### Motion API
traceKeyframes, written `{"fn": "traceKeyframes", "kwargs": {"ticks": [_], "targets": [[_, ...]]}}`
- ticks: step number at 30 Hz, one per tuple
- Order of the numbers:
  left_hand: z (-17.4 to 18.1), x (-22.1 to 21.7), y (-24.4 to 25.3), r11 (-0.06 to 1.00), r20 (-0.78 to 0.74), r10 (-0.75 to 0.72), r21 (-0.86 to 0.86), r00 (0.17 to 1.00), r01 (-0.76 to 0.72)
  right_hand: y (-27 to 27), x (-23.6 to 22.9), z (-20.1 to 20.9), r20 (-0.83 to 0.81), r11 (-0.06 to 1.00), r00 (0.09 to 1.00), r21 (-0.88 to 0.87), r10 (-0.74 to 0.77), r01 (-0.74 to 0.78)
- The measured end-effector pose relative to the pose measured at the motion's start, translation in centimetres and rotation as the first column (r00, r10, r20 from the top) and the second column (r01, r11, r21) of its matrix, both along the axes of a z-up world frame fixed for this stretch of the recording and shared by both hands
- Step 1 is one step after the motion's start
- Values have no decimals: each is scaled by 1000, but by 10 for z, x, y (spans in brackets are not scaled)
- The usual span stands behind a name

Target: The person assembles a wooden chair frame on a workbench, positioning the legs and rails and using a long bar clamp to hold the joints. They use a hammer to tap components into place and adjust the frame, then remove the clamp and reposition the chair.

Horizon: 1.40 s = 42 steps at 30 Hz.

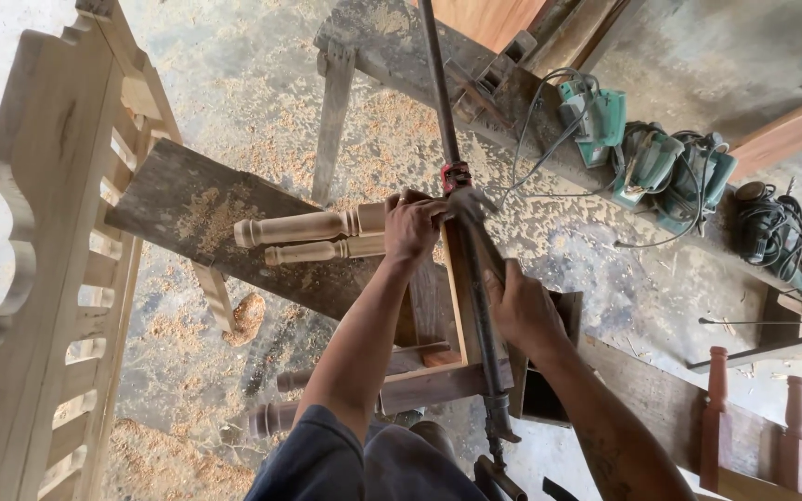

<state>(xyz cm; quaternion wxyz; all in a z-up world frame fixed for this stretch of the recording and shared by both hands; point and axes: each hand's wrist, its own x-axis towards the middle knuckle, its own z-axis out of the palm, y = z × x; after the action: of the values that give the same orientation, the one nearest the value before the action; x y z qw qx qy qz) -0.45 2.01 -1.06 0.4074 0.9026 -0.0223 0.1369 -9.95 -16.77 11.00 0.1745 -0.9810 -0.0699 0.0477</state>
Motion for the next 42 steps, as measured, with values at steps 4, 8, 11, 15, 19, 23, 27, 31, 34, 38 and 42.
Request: {"fn": "traceKeyframes", "kwargs": {"ticks": [4, 8, 11, 15, 19, 23, 27, 31, 34, 38, 42], "targets": [[8, 1, 7, 999, -161, -44, -5, 986, 44, -6, 2, 6, 64, 997, 996, 49, 63, -66], [18, 3, 30, 985, -132, -116, 113, 984, 131, 9, -6, 37, 123, 974, 992, 225, 4, -32], [12, -10, 32, 850, -399, -127, 428, 908, 307, 11, -16, 24, 286, 972, 957, 233, -37, -32], [19, -2, 33, 915, -347, -93, 340, 933, 217, -5, 9, -12, -28, 999, 999, 36, -26, 27], [23, -4, 35, 889, -407, -101, 374, 908, 266, 10, 2, 24, 141, 989, 990, 146, 0, -21], [4, -2, 29, 923, -219, -72, 355, 973, 148, 5, -5, 17, 281, 945, 958, 325, -55, -41], [13, 0, 30, 921, -340, -81, 335, 937, 201, -20, 10, -43, 42, 987, 995, 142, -86, 79], [23, 6, 33, 920, -446, -88, 307, 891, 244, -14, 8, -22, 243, 994, 964, -17, 111, -110], [4, 0, 28, 901, -328, -84, 377, 941, 212, 2, 1, 20, 165, 982, 981, 172, -103, 75], [15, 0, 30, 922, -359, -86, 326, 930, 211, -15, -1, -25, 222, 907, 962, 419, -158, 52], [28, -4, 32, 909, -416, -101, 330, 904, 254, -25, 10, -60, 152, 997, 985, -3, 81, -81]]}}
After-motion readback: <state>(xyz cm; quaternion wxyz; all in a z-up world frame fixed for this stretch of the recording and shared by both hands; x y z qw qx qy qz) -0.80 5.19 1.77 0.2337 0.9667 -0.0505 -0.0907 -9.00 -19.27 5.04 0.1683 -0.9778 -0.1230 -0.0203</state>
